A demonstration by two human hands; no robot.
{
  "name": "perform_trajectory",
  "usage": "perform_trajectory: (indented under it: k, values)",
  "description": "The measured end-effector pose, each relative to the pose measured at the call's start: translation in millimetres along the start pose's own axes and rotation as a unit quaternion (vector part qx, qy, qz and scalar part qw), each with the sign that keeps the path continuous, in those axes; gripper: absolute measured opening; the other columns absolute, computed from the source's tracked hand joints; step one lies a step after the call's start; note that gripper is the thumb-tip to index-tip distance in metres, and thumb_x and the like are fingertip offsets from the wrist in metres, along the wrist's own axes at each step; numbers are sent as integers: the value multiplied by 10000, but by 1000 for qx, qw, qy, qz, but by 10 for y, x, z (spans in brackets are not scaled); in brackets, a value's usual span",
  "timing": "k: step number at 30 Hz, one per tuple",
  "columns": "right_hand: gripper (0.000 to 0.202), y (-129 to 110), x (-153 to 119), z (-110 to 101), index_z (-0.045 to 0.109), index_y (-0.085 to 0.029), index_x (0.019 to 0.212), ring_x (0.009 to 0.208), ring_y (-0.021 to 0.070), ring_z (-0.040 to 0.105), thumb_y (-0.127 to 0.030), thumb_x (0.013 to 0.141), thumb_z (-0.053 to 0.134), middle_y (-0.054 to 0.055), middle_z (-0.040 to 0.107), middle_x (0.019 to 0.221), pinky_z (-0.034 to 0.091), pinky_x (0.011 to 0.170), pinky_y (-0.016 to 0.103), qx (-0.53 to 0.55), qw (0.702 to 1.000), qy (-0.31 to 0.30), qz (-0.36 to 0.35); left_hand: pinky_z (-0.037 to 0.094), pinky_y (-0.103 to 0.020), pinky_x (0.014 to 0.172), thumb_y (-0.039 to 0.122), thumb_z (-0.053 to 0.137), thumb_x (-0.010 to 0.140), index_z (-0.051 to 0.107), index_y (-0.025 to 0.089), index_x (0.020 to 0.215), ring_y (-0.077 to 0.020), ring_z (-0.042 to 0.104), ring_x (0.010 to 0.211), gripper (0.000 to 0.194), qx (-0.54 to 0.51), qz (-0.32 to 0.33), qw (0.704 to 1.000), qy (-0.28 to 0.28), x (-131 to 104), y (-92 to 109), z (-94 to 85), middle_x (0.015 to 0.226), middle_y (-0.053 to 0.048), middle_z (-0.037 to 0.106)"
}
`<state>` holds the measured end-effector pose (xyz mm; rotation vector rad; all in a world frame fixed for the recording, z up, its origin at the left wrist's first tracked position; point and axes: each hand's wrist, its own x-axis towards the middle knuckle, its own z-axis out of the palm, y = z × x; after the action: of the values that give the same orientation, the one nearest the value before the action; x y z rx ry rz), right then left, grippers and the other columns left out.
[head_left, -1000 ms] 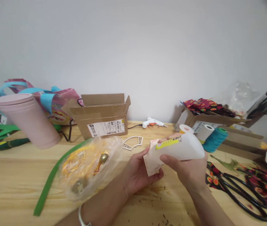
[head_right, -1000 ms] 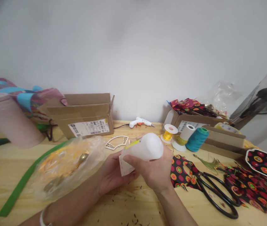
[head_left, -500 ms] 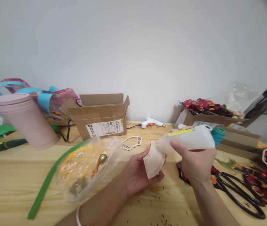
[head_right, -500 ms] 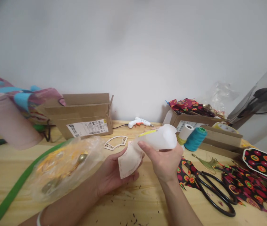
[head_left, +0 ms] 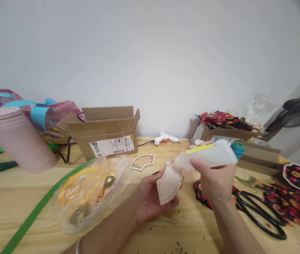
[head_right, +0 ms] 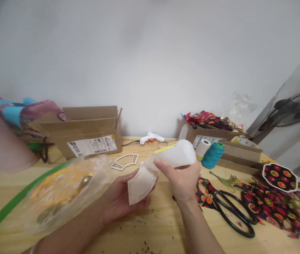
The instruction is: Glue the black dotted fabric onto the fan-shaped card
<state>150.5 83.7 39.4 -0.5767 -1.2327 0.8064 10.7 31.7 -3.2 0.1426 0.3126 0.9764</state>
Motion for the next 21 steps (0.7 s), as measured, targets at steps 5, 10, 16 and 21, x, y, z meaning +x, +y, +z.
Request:
perform_trajectory:
  k: [5,10,16,21]
  values:
    - [311,29,42,-8,606,-139,833,756,196,637,-231,589,776,62,661,827,528,728,352,-80,990,113,-38,433,-305,662,301,485,832,570,110,1052,-213,594,876,304,-1,23,1000,4,-20,19,44,980,-130,634]
    - [378,72,244,-122,498,-104,1017,872,236,643,-409,800,548,147,645,969,536,716,375,-151,984,92,-19,466,-304,717,336,480,837,567,141,1081,-210,593,922,325,-7,105,994,-4,-65,116,73,994,-114,650]
    - [385,-136,563,-111,604,-178,953,796,251,631,-303,617,741,65,681,874,498,703,390,-328,918,-221,-19,507,-342,725,286,464,851,546,208,1126,-207,618,921,297,8,203,979,15,-96,209,63,945,-84,688]
    - [187,25,781,103,621,-150,607,950,251,569,33,624,655,42,661,736,354,917,464,-437,799,-411,-48,510,-349,754,224,466,851,518,247,1170,-190,630,908,324,8,267,963,35,-98,206,117,945,-66,697]
